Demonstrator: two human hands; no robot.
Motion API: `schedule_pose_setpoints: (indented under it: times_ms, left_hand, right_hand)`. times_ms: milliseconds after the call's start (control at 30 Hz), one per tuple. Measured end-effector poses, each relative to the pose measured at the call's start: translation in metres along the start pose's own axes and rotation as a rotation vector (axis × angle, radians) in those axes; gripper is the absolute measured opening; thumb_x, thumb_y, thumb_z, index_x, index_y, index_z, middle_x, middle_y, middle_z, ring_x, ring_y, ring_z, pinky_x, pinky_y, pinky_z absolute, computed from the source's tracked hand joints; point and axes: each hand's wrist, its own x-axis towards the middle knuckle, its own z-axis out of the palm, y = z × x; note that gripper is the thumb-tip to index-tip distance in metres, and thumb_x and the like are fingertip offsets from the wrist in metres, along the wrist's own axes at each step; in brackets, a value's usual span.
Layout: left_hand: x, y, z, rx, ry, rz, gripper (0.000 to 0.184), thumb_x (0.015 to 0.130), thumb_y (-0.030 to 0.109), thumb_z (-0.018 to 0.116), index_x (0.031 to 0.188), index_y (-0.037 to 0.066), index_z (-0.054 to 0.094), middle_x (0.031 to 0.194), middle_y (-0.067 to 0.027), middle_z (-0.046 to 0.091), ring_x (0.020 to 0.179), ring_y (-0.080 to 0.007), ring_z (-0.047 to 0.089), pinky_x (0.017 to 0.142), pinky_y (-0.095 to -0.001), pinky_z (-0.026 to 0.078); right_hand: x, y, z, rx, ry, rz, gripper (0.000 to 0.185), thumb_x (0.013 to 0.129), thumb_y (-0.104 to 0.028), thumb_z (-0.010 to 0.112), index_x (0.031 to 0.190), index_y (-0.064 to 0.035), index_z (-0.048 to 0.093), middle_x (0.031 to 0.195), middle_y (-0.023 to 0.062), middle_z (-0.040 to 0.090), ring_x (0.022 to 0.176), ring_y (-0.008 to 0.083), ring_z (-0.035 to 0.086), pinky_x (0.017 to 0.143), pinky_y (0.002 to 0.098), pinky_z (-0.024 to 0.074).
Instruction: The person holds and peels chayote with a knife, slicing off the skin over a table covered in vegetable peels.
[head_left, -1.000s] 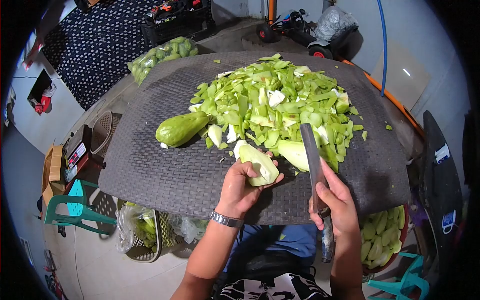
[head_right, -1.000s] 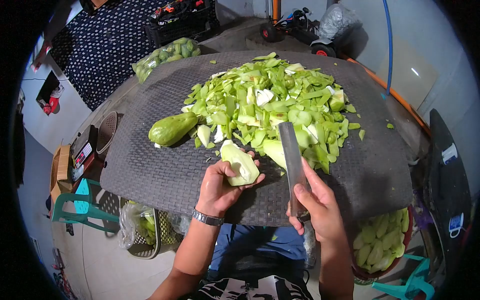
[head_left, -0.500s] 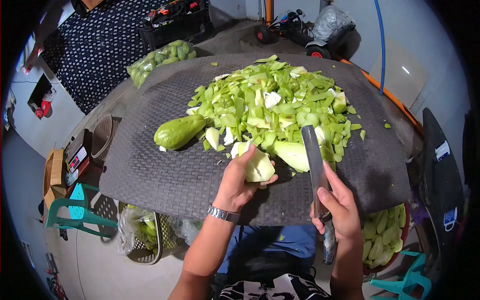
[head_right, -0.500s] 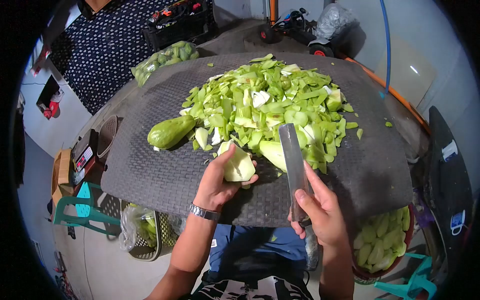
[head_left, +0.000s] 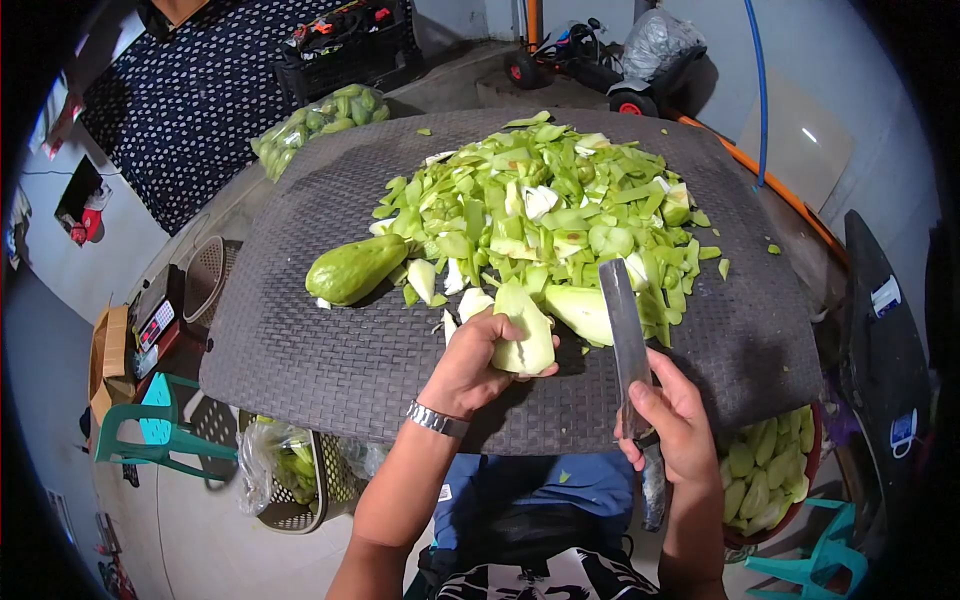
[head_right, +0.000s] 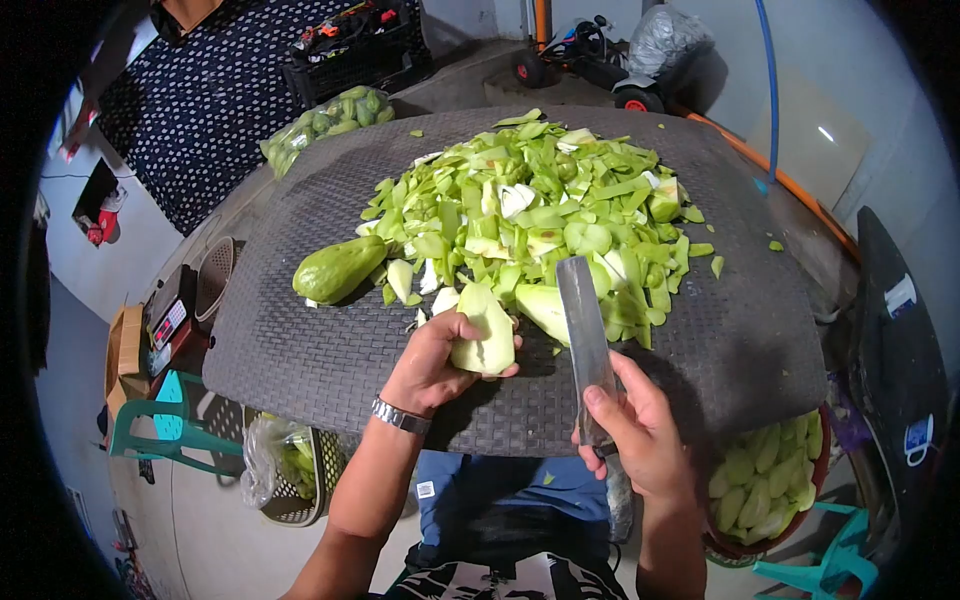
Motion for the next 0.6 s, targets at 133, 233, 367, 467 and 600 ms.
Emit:
schedule_pose_setpoints:
  times_ms: [133,233,367,467,600]
  left_hand:
    - [0.003,0.002,0.005,0.109,0.065,-0.008,0.046,0.106,0.034,0.051,0.138,0.001,0.052,0.118,-0.0179,0.068,0.105,-0.0333,0.072,0.084,-0.0540,0.063]
    - [0.002,-0.003,0.013,0.021,0.087,0.042,0.057,0.108,0.054,0.046,0.134,0.003,0.053,0.114,-0.0163,0.068,0.099,-0.0311,0.073,0.080,-0.0522,0.063]
    - [-0.004,-0.010,0.024,-0.153,0.101,0.095,0.050,0.110,0.050,0.046,0.130,0.006,0.058,0.122,-0.0177,0.069,0.110,-0.0322,0.069,0.091,-0.0569,0.057]
    - [-0.001,-0.018,0.015,-0.332,0.069,0.131,0.046,0.109,0.047,0.046,0.131,0.008,0.058,0.129,-0.0197,0.067,0.116,-0.0342,0.066,0.100,-0.0598,0.052]
    - [-0.007,-0.024,0.024,-0.340,0.177,0.259,0.044,0.109,0.048,0.047,0.134,0.013,0.054,0.134,-0.0210,0.064,0.118,-0.0343,0.064,0.103,-0.0606,0.049]
  right_hand:
    - [-0.003,0.004,0.000,-0.030,-0.001,0.013,0.056,0.107,-0.022,0.061,0.156,-0.0049,0.039,0.079,0.0086,0.066,0.053,0.0104,0.059,0.045,0.0239,0.0453]
    - [-0.012,0.008,0.013,-0.220,0.079,-0.004,0.058,0.106,-0.017,0.061,0.158,-0.0058,0.039,0.084,0.0056,0.066,0.057,0.0070,0.058,0.048,0.0214,0.0455]
    - [-0.016,0.018,0.021,-0.422,0.072,-0.087,0.051,0.105,-0.012,0.060,0.154,-0.0053,0.049,0.093,0.0056,0.065,0.061,0.0090,0.059,0.056,0.0266,0.0503]
    - [-0.017,0.025,0.025,-0.669,0.106,-0.272,0.052,0.102,-0.008,0.061,0.153,-0.0109,0.053,0.097,0.0101,0.064,0.067,0.0175,0.065,0.061,0.0321,0.0548]
    - [-0.023,0.033,0.044,-1.044,0.162,-0.479,0.061,0.096,-0.003,0.063,0.152,-0.0228,0.055,0.103,0.0147,0.061,0.080,0.0349,0.070,0.070,0.0438,0.0590]
